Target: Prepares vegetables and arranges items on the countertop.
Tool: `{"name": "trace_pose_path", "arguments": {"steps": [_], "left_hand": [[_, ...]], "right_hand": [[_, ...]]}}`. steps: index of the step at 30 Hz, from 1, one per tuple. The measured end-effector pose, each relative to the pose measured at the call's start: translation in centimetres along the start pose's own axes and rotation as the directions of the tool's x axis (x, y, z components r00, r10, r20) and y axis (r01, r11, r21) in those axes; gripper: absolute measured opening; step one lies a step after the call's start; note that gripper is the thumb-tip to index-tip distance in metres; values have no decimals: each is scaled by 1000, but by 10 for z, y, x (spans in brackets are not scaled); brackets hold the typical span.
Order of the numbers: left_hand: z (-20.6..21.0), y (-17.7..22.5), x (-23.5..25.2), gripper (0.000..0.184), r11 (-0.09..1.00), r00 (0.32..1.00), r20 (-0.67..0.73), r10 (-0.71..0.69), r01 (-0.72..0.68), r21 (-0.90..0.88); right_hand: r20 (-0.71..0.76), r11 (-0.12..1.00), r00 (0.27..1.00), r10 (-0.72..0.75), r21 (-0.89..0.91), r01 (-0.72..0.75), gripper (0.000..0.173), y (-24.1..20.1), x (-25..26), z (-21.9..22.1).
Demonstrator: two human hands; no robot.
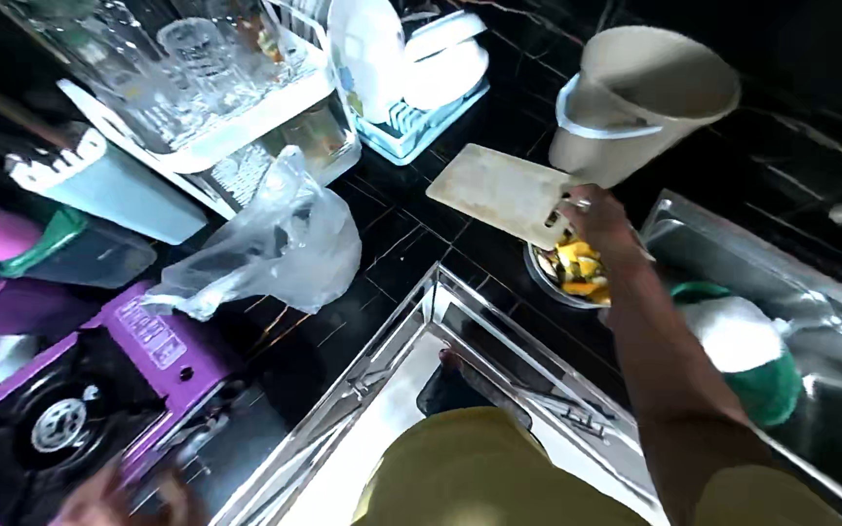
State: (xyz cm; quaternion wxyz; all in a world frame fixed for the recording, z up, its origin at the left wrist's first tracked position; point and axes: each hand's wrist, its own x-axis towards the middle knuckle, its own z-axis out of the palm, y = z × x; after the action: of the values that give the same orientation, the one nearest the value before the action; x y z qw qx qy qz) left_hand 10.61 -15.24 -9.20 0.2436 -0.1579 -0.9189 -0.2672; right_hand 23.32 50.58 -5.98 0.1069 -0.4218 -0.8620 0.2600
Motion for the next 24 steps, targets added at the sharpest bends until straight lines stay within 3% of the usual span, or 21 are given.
{"name": "trace_pose_path", "arguments": {"steps": [3,7,9,12,14,17,20,21,22,24], "left_hand": [[58,80,31,66,989,992,121,-31,48,-141],[107,124,79,113,843,915,322,-241,362,-398],[120,139,104,100,669,858,376,-350,510,-540],[126,162,133,63,462,824,353,-443,547,-698],[126,167,143,70,355,797,375,-473,563,-746],[120,169,151,77,219,719,461,-520,634,-742],[113,167,155,72,106,576,557,-598,746,-658],[111,164,157,68,62,524,587,-617,776,-627],[111,159,158,60,13,478,614,-628,796,-605],[110,143,158,41,-128,402,688,-604,804,-581]], "right_hand": [[41,996,996,-76,-32,77,51,-2,42,-5],[188,946,941,-283,213,243,47,-62,49,15],[286,893,887,-362,381,241,49,-98,37,41],[352,772,815,-460,612,172,61,-152,23,88],[343,685,771,-537,710,161,70,-190,17,112],[267,607,770,-580,771,190,88,-258,11,133],[263,686,776,-573,672,279,113,-313,15,161],[299,737,780,-550,613,285,113,-322,18,174],[344,776,780,-523,570,269,98,-327,19,187],[444,782,764,-468,611,124,39,-325,13,208]]}}
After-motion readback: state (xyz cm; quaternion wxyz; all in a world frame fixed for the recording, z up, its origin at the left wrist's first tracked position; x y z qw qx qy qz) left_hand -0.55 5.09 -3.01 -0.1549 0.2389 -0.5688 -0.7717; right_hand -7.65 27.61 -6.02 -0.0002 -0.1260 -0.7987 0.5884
